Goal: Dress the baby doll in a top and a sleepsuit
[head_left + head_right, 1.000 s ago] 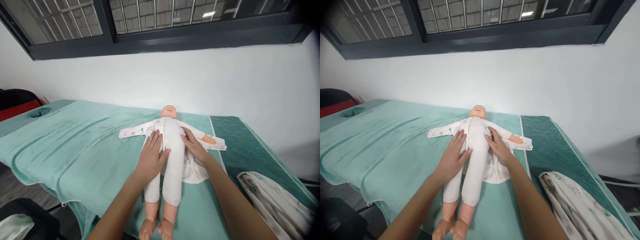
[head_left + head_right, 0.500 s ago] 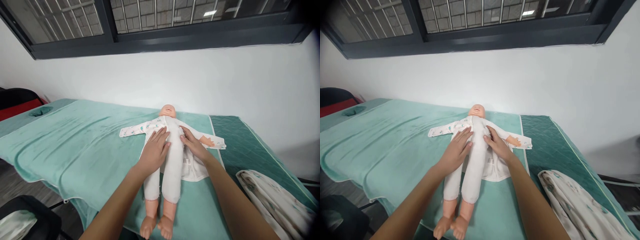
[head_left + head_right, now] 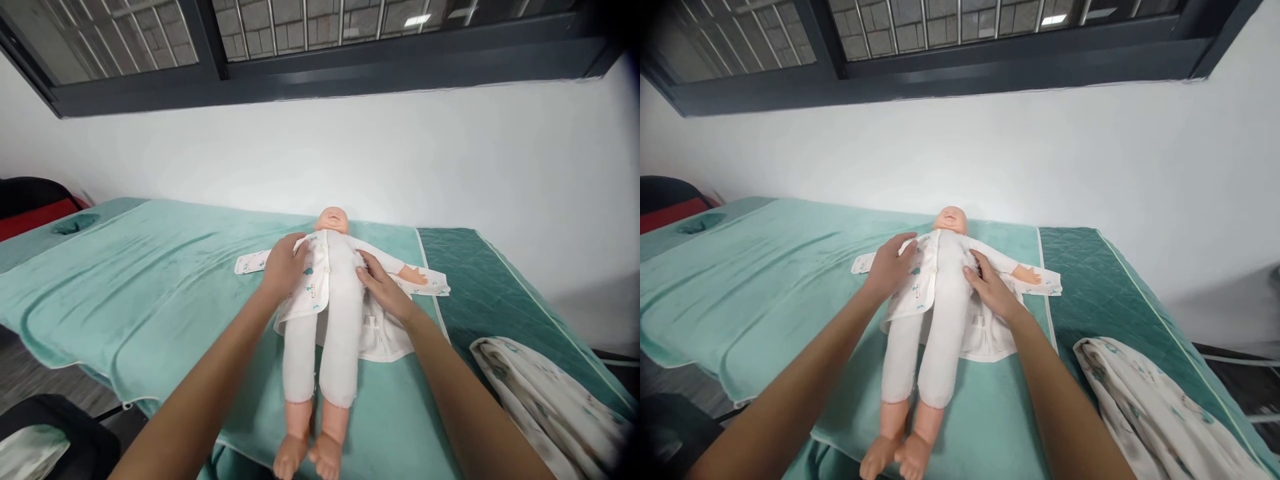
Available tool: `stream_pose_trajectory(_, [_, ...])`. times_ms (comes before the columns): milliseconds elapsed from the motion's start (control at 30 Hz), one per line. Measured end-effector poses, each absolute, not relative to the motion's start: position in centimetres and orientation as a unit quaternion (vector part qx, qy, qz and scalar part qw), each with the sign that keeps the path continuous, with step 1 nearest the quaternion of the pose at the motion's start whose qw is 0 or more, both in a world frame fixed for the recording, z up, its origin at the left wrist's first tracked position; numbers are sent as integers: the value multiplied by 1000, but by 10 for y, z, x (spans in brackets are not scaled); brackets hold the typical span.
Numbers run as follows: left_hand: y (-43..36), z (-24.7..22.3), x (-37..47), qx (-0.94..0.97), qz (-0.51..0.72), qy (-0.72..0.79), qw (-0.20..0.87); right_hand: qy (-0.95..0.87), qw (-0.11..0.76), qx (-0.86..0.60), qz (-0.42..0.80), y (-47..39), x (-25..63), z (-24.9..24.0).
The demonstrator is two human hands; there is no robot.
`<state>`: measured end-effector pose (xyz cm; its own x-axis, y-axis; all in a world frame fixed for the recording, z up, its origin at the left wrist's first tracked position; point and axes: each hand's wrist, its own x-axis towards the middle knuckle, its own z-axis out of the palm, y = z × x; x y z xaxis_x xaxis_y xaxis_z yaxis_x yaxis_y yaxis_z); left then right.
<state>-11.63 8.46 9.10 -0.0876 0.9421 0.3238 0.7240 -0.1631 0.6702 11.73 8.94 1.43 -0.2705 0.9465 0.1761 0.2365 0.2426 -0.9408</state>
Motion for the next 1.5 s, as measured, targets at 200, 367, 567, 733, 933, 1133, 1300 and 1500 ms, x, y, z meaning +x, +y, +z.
stream_pose_trajectory(200, [129, 94, -100, 728, 266, 601, 195, -678, 408, -446, 419, 90, 117, 14])
stream_pose_trajectory(367, [132, 99, -89, 746, 260, 577, 207, -675, 404, -451, 421, 90, 117, 14])
stream_pose_trajectory(567, [129, 108, -88, 786, 235, 526, 224, -675, 402, -452, 423, 89, 116, 18])
stream_pose_trajectory(733, [129, 110, -77, 803, 234, 519, 176, -683, 418, -437, 409, 92, 118, 12])
stream_pose_trajectory(933, [135, 116, -33, 852, 180, 481, 100, -685, 436, -435, 389, 90, 114, 15])
stream_pose_trajectory(1133, [145, 112, 41, 917, -23, 395, 53, -696, 422, -434, 387, 85, 113, 21])
stream_pose_trajectory(1300, [150, 106, 76, 910, -146, 387, 15, -715, 422, -422, 364, 83, 115, 20])
stream_pose_trajectory(1500, [163, 114, 65, 885, -181, 425, 55, -727, 396, -424, 366, 79, 121, 34])
